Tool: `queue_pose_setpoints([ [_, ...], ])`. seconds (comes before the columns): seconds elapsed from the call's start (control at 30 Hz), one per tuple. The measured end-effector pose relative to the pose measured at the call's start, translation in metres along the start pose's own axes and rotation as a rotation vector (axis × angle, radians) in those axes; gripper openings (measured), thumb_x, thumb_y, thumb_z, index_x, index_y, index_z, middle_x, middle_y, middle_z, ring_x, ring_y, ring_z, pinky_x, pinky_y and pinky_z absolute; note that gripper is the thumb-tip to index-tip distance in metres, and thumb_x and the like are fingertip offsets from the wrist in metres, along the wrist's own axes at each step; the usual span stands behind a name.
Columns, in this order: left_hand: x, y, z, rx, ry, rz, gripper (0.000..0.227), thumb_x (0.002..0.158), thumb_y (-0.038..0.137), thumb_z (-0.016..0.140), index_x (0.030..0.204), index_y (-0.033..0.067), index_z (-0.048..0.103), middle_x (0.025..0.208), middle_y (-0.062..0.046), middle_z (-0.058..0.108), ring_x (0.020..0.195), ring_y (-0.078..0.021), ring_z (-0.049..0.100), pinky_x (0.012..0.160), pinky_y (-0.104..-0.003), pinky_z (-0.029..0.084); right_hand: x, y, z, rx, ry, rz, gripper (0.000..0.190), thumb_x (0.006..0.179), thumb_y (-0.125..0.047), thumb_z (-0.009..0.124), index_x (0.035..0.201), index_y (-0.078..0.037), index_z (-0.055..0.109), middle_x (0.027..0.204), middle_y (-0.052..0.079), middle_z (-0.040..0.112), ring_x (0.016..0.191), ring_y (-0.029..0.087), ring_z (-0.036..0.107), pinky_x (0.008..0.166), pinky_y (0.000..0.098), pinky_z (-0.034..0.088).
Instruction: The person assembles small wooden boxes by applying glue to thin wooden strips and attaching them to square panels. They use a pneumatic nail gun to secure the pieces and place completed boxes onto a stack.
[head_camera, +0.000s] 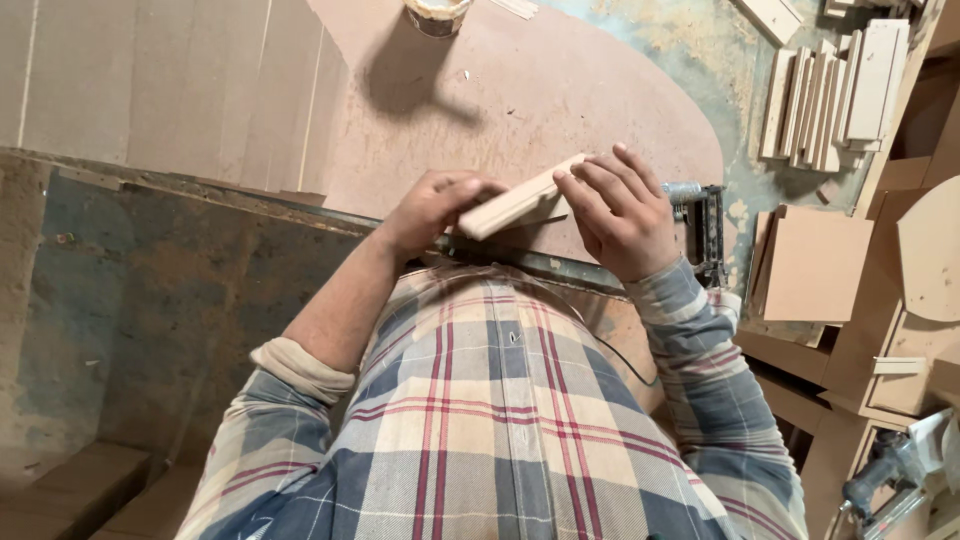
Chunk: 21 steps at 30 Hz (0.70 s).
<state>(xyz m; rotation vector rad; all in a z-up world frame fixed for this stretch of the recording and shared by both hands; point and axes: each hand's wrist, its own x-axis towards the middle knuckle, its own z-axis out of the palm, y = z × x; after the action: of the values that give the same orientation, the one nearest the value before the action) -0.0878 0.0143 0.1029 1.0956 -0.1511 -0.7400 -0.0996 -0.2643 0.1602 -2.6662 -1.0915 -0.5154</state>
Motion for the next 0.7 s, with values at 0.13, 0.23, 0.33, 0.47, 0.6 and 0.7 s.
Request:
queue_pose_setpoints([
  [0.13, 0.003, -0.015, 0.001, -0.226, -0.032, 0.055, 0.036, 0.102, 0.02, 0.059, 0.131, 0.0015, 0.066, 0.115, -0.011, 0.073, 0.104, -0.0176, 0.072, 0.093, -0.03, 0.06, -0.01, -0.013, 0.019, 0.149, -0.039, 0.07, 0.031, 0.102, -0.016, 0.069, 0.13, -0.002, 0.069, 0.122, 0.017, 0.073, 0.114, 0.03, 0.07, 0.116, 0.0471, 0.045],
  [0.23, 0.007, -0.029, 0.0, -0.268, -0.034, 0.091, 0.034, 0.105, 0.019, 0.058, 0.132, -0.0002, 0.067, 0.12, -0.013, 0.072, 0.109, -0.0193, 0.071, 0.097, -0.032, 0.059, -0.017, -0.017, 0.036, 0.204, 0.016, 0.136, 0.024, 0.1, -0.012, 0.067, 0.122, -0.002, 0.07, 0.115, 0.015, 0.075, 0.11, 0.03, 0.072, 0.112, 0.0487, 0.05],
  [0.33, 0.002, -0.03, -0.019, -0.135, 0.086, 0.186, 0.034, 0.103, 0.016, 0.063, 0.133, -0.0015, 0.067, 0.119, -0.016, 0.073, 0.107, -0.021, 0.072, 0.095, -0.034, 0.06, -0.015, -0.001, 0.056, 0.204, 0.213, 0.204, 0.015, 0.103, -0.007, 0.064, 0.117, -0.007, 0.072, 0.109, 0.012, 0.076, 0.104, 0.025, 0.075, 0.108, 0.0498, 0.056],
  [0.47, -0.005, -0.043, -0.031, 0.636, 0.306, 0.382, 0.051, 0.082, 0.014, 0.079, 0.13, 0.0025, 0.065, 0.118, -0.015, 0.071, 0.107, -0.0234, 0.07, 0.088, -0.035, 0.059, -0.044, 0.053, 0.047, 0.259, 0.478, 0.437, 0.011, 0.106, -0.016, 0.064, 0.113, -0.011, 0.071, 0.101, 0.013, 0.083, 0.077, 0.012, 0.077, 0.057, 0.0257, 0.056],
  [0.6, 0.011, -0.064, -0.031, 0.995, 0.349, 0.387, 0.042, 0.079, 0.014, 0.079, 0.119, 0.0069, 0.071, 0.113, -0.015, 0.072, 0.101, -0.0292, 0.069, 0.088, -0.038, 0.057, -0.09, 0.144, -0.019, 0.32, 0.788, 0.699, 0.023, 0.113, -0.029, 0.051, 0.125, -0.012, 0.061, 0.104, 0.011, 0.075, 0.085, 0.018, 0.073, 0.068, 0.0311, 0.059],
  [0.7, 0.026, -0.075, -0.031, 1.075, 0.359, 0.381, 0.026, 0.082, 0.006, 0.071, 0.106, 0.0145, 0.078, 0.108, -0.007, 0.077, 0.101, -0.0266, 0.073, 0.089, -0.036, 0.059, -0.097, 0.178, -0.048, 1.155, 1.087, 0.989, 0.033, 0.113, -0.036, 0.048, 0.128, -0.009, 0.06, 0.1, 0.011, 0.074, 0.08, 0.019, 0.072, 0.067, 0.0305, 0.059],
])
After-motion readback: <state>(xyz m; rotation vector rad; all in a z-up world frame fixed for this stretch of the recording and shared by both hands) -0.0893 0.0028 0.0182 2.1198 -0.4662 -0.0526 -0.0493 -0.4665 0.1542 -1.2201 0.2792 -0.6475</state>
